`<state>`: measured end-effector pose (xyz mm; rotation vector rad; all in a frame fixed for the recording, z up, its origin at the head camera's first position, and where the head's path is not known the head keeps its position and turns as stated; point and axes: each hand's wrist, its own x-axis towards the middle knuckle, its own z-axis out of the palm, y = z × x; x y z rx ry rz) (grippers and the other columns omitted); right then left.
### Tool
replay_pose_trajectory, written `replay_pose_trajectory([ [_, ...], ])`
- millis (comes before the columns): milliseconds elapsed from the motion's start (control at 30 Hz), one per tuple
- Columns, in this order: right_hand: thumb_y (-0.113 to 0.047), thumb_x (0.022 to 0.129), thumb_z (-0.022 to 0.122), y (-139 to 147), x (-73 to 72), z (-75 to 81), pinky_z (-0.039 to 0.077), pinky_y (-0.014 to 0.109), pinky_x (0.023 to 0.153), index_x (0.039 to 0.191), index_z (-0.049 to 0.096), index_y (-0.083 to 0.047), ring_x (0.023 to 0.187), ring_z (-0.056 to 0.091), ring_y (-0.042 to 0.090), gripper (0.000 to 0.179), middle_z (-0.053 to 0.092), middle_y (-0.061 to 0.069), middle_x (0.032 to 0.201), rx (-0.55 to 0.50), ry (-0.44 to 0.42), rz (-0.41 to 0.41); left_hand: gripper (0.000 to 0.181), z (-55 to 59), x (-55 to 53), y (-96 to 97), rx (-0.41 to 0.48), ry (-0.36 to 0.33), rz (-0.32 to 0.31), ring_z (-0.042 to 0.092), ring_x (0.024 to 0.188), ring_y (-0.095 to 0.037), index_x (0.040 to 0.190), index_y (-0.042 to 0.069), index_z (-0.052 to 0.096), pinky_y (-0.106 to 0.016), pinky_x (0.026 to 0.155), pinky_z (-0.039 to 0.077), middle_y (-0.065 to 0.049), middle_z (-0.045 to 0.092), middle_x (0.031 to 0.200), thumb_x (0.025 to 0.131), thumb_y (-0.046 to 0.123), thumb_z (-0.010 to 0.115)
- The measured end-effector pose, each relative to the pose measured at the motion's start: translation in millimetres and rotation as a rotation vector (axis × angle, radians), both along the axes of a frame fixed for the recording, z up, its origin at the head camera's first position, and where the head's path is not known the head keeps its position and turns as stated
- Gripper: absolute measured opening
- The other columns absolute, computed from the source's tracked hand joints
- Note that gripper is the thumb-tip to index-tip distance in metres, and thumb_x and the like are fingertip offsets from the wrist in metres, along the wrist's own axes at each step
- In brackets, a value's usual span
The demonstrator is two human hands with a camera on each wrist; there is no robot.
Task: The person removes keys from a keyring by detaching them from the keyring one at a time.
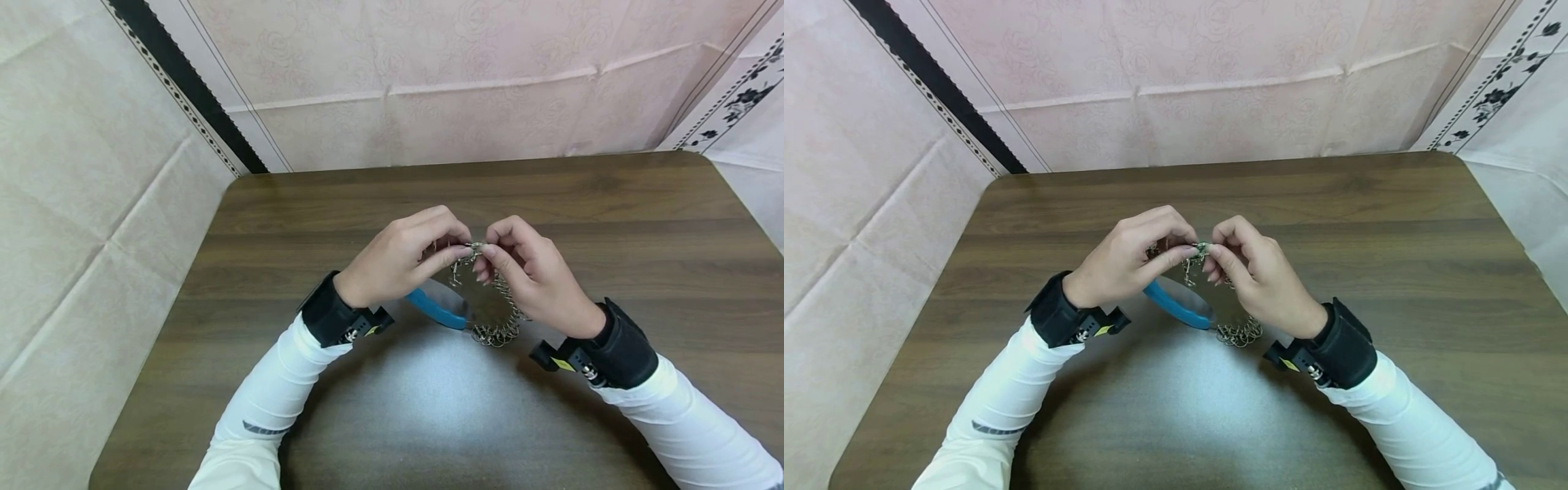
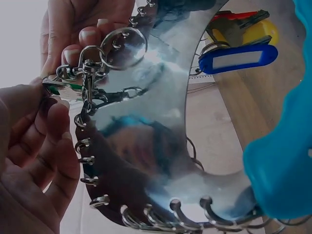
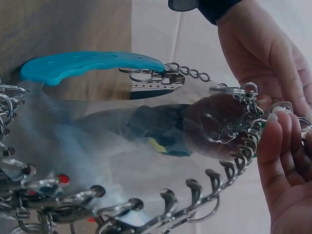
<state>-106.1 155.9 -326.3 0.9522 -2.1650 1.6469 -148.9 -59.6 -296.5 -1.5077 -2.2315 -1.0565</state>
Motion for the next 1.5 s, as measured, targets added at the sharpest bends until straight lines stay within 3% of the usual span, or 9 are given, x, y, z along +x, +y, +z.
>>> replay_pose_trajectory([
  [333,0.016,0.098,0.049,1,1.3,1.0,0.056,0.02,0.066,0.102,0.051,0.01,0.07,0.065,0.01,0.007,0.064,0.013,0.082,0.015,-0.027,0.001,0.008,-2.6,1.6,4.0,-0.035,-0.107,0.025,0.052,0.082,-0.009,0.105,0.002,0.064,-0.019,0.071,0.046,-0.003,0.059,0.093,0.101,0.009,0.061],
  [567,0.016,0.095,0.054,3,3.1,3.3,0.058,0.022,0.068,0.105,0.052,0.01,0.073,0.069,0.014,0.012,0.066,0.011,0.088,0.035,-0.052,0.014,0.007,-4.6,5.2,6.1,-0.042,-0.1,0.061,0.053,0.084,-0.01,0.105,0.002,0.061,-0.018,0.074,0.046,-0.004,0.058,0.095,0.103,0.008,0.058],
  [767,0.014,0.096,0.055,3,4.2,6.1,0.055,0.018,0.066,0.101,0.053,0.007,0.07,0.065,0.01,0.009,0.066,0.007,0.084,0.091,0.026,-0.015,0.006,-3.3,9.2,7.9,-0.026,-0.094,0.049,0.053,0.084,-0.009,0.104,0.002,0.061,-0.018,0.074,0.046,-0.004,0.058,0.094,0.102,0.008,0.059],
  [1033,-0.001,0.101,0.057,6,5.2,9.8,0.036,0.019,0.053,0.098,0.056,0.004,0.063,0.045,0.003,0.006,0.052,-0.003,0.075,0.123,0.196,-0.036,0.006,-2.2,12.1,9.3,-0.017,-0.099,0.024,0.05,0.082,-0.008,0.103,0.003,0.062,-0.019,0.072,0.044,-0.003,0.057,0.091,0.101,0.009,0.061],
  [1167,0.006,0.1,0.055,6,5.6,10.0,0.038,0.018,0.056,0.098,0.055,0.003,0.064,0.046,0.003,0.003,0.052,-0.004,0.075,0.15,0.196,-0.037,0.006,-1.7,11.9,9.0,-0.009,-0.117,0.02,0.053,0.084,-0.009,0.103,0.002,0.063,-0.018,0.074,0.046,-0.004,0.06,0.095,0.101,0.007,0.061],
  [1267,0.016,0.095,0.055,6,5.5,9.2,0.043,0.015,0.058,0.098,0.053,0.002,0.064,0.05,0.003,0.014,0.055,-0.003,0.075,0.169,0.193,-0.038,0.005,-0.9,11.1,8.0,0.011,-0.135,0.013,0.054,0.084,-0.009,0.103,0.002,0.064,-0.018,0.074,0.048,-0.005,0.062,0.096,0.1,0.006,0.062],
  [1500,0.02,0.092,0.056,6,3.5,6.5,0.047,0.014,0.058,0.098,0.052,0.005,0.061,0.053,0.003,0.017,0.059,-0.001,0.074,0.162,0.205,-0.039,0.005,1.0,9.4,5.4,0.03,-0.126,0.008,0.053,0.081,-0.008,0.097,0.003,0.062,-0.02,0.071,0.047,-0.004,0.061,0.092,0.099,0.007,0.064],
])
